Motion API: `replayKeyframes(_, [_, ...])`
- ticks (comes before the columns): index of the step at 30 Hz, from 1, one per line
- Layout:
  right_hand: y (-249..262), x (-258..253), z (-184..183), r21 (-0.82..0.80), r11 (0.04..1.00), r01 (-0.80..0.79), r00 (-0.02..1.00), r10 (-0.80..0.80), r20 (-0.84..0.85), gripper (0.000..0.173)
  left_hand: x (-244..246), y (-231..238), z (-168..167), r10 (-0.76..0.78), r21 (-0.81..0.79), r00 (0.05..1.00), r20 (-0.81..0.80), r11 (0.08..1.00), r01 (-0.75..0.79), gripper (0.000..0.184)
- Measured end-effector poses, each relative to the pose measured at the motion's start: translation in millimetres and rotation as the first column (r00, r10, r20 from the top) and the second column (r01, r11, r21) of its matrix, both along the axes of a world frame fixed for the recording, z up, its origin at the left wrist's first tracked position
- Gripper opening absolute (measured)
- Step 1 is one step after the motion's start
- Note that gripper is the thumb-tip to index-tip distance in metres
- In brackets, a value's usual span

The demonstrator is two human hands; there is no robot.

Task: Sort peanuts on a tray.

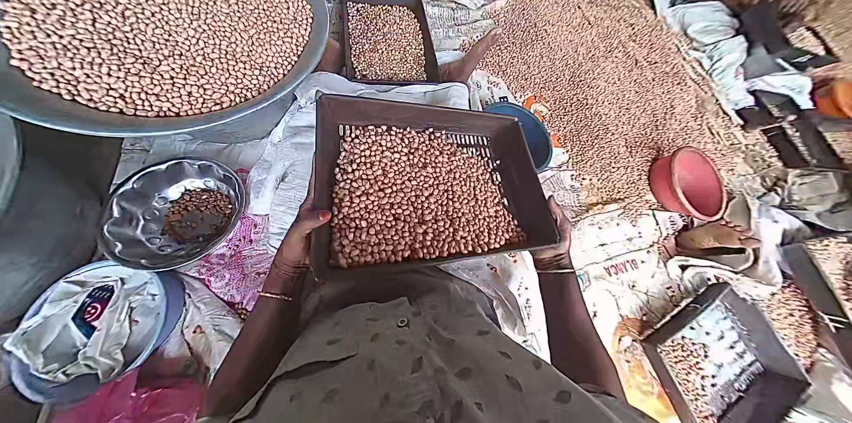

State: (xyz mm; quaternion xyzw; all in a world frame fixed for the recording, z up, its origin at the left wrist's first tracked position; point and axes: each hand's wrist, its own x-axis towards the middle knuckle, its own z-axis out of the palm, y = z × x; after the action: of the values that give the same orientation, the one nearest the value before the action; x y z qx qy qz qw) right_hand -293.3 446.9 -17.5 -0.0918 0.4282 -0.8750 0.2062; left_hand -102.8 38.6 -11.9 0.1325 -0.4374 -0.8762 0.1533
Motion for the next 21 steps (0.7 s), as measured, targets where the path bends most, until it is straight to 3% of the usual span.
replayKeyframes(2, [-27.0, -1.9, -4.7, 0.01, 1.0, 0.026, 0.997, -0.027, 0.073, 0.049, -12.0, -19.7, -5.2, 0.103, -0.002, 0.993, 0.064, 0.995, -0.103, 0.027])
replayKeyframes(5, [-57.4, 67.8, 6.9, 0.146, 0.979, 0.14, 0.978, -0.16, 0.132, 0.036, 15.7, -53.9, -36.8, 0.242, 0.048, 0.97, 0.005, 0.969, -0.242, 0.048])
replayKeyframes(7, [-37.3, 96.3, 8.6, 0.131, 0.974, 0.185, 0.964, -0.206, 0.168, 0.042, 39.4, -37.5, -40.3, 0.252, 0.072, 0.967, -0.048, 0.966, -0.248, 0.038])
replayKeyframes(9, [-4.4, 82.7, 10.0, 0.074, 0.979, 0.188, 0.969, -0.197, 0.146, 0.031, 51.6, -4.2, -29.7, 0.178, 0.039, 0.984, -0.015, 0.983, -0.178, 0.019])
replayKeyframes(10, [8.0, 63.6, 8.8, 0.025, 0.987, 0.158, 0.978, -0.16, 0.135, 0.027, 49.2, 5.8, -24.2, 0.102, 0.019, 0.995, -0.011, 0.995, -0.102, 0.018])
replayKeyframes(11, [16.3, 37.2, 5.8, -0.013, 0.993, 0.117, 0.984, -0.114, 0.14, 0.027, 36.7, 13.2, -13.1, 0.055, -0.026, 0.998, 0.039, 0.998, -0.054, 0.031])
replayKeyframes(14, [-0.5, -13.5, -1.1, 0.003, 0.998, 0.061, 0.985, -0.061, 0.163, 0.035, -9.8, 7.1, -3.8, 0.095, -0.097, 0.981, 0.169, 0.992, -0.079, 0.025])
replayKeyframes(16, [-34.3, -2.1, -0.4, 0.109, 0.99, 0.093, 0.979, -0.111, 0.17, 0.042, -12.9, -26.1, -30.2, 0.191, -0.091, 0.974, 0.123, 0.979, -0.18, 0.028])
replayKeyframes(18, [-51.5, 44.4, -2.0, 0.185, 0.973, 0.136, 0.968, -0.17, 0.183, 0.037, 16.3, -61.0, -66.7, 0.281, -0.164, 0.957, 0.066, 0.95, -0.267, 0.034])
replayKeyframes(20, [-38.0, 82.2, -6.2, 0.132, 0.973, 0.191, 0.948, -0.218, 0.232, 0.031, 50.7, -60.6, -83.3, 0.227, -0.102, 0.972, -0.068, 0.967, -0.233, 0.021])
replayKeyframes(21, [-23.7, 85.0, -4.7, 0.09, 0.969, 0.229, 0.939, -0.244, 0.243, 0.028, 60.7, -43.3, -76.7, 0.139, -0.017, 0.985, -0.101, 0.99, -0.141, 0.007])
